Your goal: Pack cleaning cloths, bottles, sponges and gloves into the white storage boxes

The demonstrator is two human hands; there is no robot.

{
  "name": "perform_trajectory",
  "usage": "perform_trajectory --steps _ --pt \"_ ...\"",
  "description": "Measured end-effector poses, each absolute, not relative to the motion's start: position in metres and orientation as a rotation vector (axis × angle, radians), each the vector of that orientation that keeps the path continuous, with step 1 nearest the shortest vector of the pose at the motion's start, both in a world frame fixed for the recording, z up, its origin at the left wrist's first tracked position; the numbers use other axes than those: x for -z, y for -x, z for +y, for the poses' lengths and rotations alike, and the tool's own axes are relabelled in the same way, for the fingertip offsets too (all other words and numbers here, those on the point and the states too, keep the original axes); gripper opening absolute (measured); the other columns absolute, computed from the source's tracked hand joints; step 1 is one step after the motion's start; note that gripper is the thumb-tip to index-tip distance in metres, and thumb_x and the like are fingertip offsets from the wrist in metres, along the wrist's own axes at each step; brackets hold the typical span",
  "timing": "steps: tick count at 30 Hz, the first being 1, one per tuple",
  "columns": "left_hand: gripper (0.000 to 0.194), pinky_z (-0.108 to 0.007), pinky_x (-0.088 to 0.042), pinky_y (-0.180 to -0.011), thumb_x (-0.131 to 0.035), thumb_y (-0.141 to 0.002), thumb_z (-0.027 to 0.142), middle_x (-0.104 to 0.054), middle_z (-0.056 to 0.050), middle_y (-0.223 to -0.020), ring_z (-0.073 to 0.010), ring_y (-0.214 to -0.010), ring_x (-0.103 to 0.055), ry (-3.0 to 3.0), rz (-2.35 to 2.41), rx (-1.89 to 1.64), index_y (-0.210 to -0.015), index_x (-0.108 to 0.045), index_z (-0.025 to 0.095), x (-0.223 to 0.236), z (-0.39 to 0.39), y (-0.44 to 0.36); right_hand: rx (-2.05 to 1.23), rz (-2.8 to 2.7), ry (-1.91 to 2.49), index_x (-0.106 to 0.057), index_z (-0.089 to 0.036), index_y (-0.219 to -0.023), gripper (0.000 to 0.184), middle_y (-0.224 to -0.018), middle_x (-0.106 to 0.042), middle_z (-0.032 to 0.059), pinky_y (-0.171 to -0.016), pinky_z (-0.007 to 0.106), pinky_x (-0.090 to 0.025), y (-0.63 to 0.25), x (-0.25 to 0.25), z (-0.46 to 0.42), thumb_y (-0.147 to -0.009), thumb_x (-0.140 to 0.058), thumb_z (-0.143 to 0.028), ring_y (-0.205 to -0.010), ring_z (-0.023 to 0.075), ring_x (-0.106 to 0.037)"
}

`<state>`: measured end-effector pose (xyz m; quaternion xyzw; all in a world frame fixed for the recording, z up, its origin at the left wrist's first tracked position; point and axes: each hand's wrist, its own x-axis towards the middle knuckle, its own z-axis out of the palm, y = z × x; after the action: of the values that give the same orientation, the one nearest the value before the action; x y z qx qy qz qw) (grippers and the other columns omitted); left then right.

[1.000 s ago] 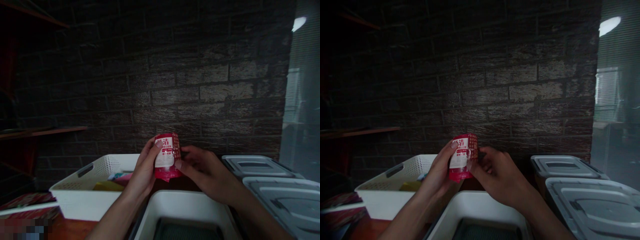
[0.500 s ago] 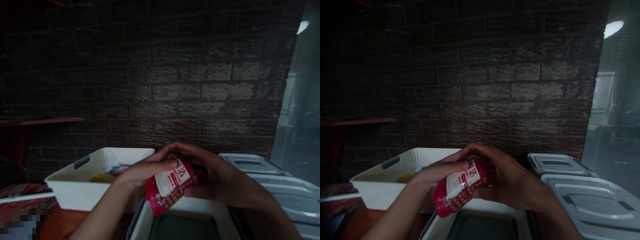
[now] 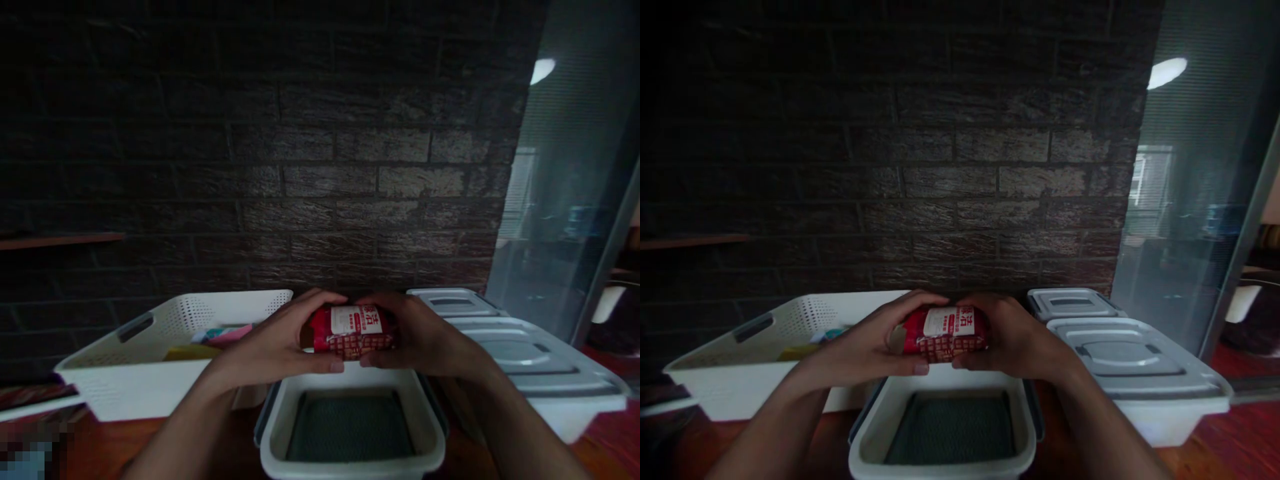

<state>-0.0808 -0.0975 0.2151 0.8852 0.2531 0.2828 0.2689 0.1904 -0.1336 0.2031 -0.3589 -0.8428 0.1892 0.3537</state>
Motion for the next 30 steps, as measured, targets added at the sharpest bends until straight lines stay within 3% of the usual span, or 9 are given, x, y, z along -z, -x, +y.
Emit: perform_trajectory --steps 7,15,19,24,30 --pt "0.05 -0.035 -0.048 -0.09 -0.075 -0.085 0.043 -0.07 -0.004 -0.118 -0.0267 -0.107 -0.065 -2.719 0.891 -0.609 -0.131 -0.063 0.028 -0.194 -0.104 0.069 -0.551 -2.242 1.217 -0.064 -0.019 -0.123 0.064 -0.1 -0.076 0.0025 -0.068 0.027 -0.05 -0.188 -0.182 -0.13 -0.071 -0.087 -0.048 -0.086 0.0194 -0.071" --pt "0.037 -0.038 -0.05 -0.085 -0.073 -0.074 0.027 -0.068 -0.01 -0.106 -0.0283 -0.096 -0.066 -2.802 0.844 -0.378 -0.109 -0.066 0.017 -0.154 -0.093 0.057 -0.447 -2.438 1.29 -0.069 -0.016 -0.111 0.052 -0.096 -0.076 0.0049 -0.067 0.028 -0.047 -0.172 -0.142 -0.122 -0.069 -0.084 -0.043 -0.081 0.0203 -0.07" --pt "0.043 -0.039 -0.052 -0.089 -0.073 -0.073 0.027 -0.065 -0.013 -0.114 -0.0285 -0.1 -0.066 -2.854 0.892 -0.324 -0.114 -0.066 0.016 -0.133 -0.087 0.049 -0.281 -2.524 1.352 -0.068 -0.019 -0.124 0.054 -0.105 -0.077 0.0061 -0.078 0.031 -0.051 -0.171 -0.129 -0.122 -0.076 -0.079 -0.041 -0.091 0.0229 -0.072" --pt "0.045 -0.042 -0.051 -0.096 -0.066 -0.082 0.027 -0.063 -0.018 -0.124 -0.0321 -0.111 -0.064 -2.92 0.932 -0.298 -0.124 -0.061 0.012 -0.112 -0.087 0.046 -0.055 -2.555 1.458 -0.07 -0.012 -0.119 0.051 -0.119 -0.071 0.0171 -0.092 0.042 -0.052 -0.166 -0.114 -0.123 -0.078 -0.078 -0.042 -0.108 0.0324 -0.068" --pt "0.065 -0.044 -0.046 -0.107 -0.066 -0.085 0.023 -0.058 -0.021 -0.137 -0.0346 -0.127 -0.057 -2.907 0.838 -0.299 -0.145 -0.046 0.011 -0.093 -0.084 0.048 -0.019 -2.611 1.439 -0.066 -0.011 -0.127 0.046 -0.126 -0.066 0.0193 -0.1 0.05 -0.049 -0.164 -0.107 -0.128 -0.087 -0.07 -0.035 -0.116 0.0348 -0.064"
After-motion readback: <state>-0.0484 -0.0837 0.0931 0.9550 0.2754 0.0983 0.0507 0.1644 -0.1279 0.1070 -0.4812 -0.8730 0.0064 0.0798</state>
